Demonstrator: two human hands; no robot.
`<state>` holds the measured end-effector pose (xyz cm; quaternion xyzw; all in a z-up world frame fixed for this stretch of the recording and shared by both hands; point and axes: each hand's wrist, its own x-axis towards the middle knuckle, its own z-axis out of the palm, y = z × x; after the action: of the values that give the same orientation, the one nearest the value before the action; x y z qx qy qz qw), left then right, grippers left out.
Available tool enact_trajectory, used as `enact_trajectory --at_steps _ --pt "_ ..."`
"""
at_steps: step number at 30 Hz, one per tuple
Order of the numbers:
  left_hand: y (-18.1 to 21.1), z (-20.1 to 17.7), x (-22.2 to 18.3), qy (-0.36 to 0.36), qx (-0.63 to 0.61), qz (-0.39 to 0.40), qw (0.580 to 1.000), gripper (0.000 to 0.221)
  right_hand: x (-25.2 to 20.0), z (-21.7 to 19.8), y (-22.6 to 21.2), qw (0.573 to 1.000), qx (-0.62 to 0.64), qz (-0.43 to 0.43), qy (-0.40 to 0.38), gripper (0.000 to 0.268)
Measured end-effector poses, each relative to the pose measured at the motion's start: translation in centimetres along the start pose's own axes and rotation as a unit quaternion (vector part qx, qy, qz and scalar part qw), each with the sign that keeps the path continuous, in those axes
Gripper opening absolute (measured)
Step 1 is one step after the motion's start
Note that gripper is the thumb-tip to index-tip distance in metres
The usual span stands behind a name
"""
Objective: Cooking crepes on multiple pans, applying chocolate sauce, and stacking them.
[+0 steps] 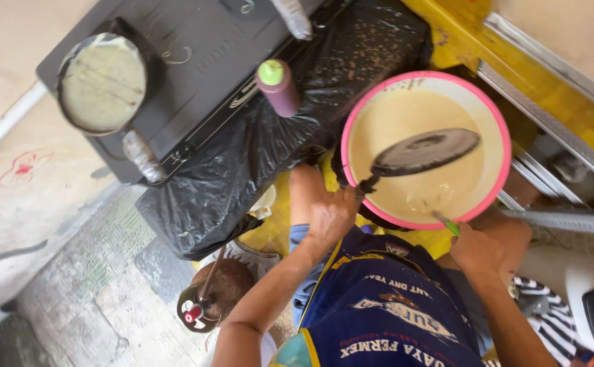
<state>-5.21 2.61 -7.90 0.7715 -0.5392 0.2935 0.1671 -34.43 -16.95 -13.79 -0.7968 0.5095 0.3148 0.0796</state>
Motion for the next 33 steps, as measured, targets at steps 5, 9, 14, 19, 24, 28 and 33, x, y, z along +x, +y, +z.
enact_trajectory --at_steps 5,9,14,19,24,28,33 --pt "1.2 0.9 -1.4 -0.001 -0.044 -0.055 0.998 0.014 -12.1 -15.6 -6.8 0.999 -0.033 -0.003 0.002 0.058" --pt "1.9 -0.7 -0.9 0.011 -0.093 -0.094 0.991 0.010 -11.1 -12.1 -9.8 0.910 -0.082 -0.219 0.343 0.052" --pt "0.5 5.2 -4.8 -0.021 -0.218 -0.101 0.971 0.027 -11.7 -16.7 -25.1 0.853 0.031 -0.420 0.309 0.034" --pt "-3.0 4.8 -3.4 0.022 -0.342 -0.255 0.904 0.024 -13.1 -19.7 -40.6 0.765 0.146 -0.567 0.267 0.034" --pt "-6.4 4.1 -2.3 0.058 -0.463 -0.381 0.798 0.023 -15.5 -22.3 -53.3 0.697 0.539 -0.350 -0.318 0.094" --pt "-8.5 2.6 -0.1 0.078 -0.553 -0.462 0.689 0.025 -14.2 -24.3 -58.2 0.548 0.619 -0.307 -0.472 0.089" --pt "-10.9 -0.5 2.5 0.102 -0.645 -0.550 0.521 0.029 -16.7 -33.0 -52.4 0.489 0.642 -0.339 -0.484 0.036"
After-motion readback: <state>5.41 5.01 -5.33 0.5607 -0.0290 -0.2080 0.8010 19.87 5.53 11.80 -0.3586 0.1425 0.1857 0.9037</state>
